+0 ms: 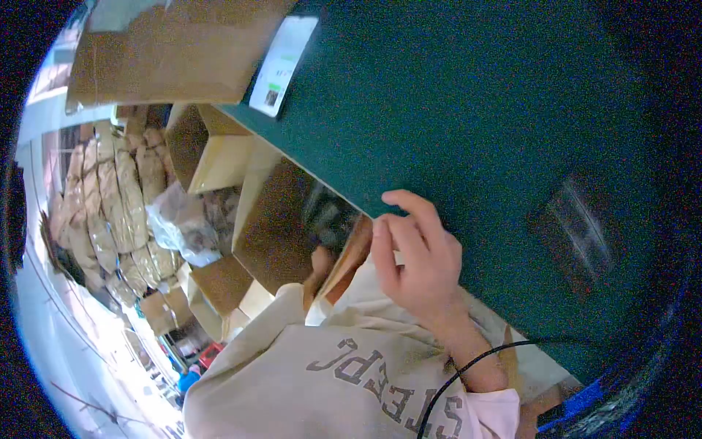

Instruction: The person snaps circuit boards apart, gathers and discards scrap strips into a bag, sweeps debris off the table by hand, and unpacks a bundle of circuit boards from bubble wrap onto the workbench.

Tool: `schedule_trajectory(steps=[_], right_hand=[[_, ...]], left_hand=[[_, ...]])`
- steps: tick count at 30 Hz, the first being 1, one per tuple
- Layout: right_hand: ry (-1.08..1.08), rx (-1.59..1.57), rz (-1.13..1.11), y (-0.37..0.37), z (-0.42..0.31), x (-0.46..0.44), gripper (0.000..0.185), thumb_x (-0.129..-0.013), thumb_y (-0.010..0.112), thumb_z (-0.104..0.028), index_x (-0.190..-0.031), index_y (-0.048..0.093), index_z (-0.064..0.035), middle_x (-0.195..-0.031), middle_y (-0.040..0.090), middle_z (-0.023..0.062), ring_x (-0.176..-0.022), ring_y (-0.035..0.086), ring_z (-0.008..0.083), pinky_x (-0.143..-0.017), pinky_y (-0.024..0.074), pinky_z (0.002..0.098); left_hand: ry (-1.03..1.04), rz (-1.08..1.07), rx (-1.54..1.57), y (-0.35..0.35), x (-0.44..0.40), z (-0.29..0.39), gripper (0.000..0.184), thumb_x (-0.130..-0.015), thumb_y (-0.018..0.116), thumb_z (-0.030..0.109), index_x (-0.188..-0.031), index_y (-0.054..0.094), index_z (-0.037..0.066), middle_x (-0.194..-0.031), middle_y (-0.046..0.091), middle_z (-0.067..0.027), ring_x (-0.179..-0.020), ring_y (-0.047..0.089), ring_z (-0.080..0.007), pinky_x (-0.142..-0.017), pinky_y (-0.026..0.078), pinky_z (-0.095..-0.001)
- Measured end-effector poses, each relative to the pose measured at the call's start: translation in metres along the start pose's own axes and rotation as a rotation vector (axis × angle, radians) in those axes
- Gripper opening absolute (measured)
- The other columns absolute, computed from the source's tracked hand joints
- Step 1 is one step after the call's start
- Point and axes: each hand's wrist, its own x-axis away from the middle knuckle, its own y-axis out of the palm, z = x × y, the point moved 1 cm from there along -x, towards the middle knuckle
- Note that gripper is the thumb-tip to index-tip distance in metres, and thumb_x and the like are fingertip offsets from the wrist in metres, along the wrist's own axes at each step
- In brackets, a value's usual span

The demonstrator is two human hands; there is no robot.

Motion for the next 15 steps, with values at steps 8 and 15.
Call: schedule_trajectory(steps=[8, 15], right_hand=[[-0.002, 0.087, -0.006, 0.000, 0.001, 0.001, 0.007, -0.082, 0.071, -0.003, -0.088, 0.067, -0.0037, -0.118, 0.068, 0.0081, -0.057, 0.055, 0.0151, -0.051, 0.0459, 0.0266], [-0.042, 0.107, 0.004, 0.003, 0.002, -0.004, 0.007, -0.082, 0.071, -0.003, -0.088, 0.067, -0.0032, -0.117, 0.068, 0.0086, -0.056, 0.055, 0.0154, -0.050, 0.0453, 0.0264]], left_hand=[[0.094, -0.101, -0.040, 0.010, 0.004, 0.039, 0.034, -0.089, 0.060, 0.032, -0.095, 0.076, 0.002, -0.085, 0.073, -0.0241, -0.074, 0.068, -0.0461, -0.064, 0.053, -0.0509], [0.100, -0.103, -0.041, 0.005, -0.002, 0.053, 0.032, -0.089, 0.059, 0.029, -0.096, 0.075, 0.002, -0.084, 0.072, -0.0234, -0.074, 0.068, -0.0455, -0.064, 0.053, -0.0507]])
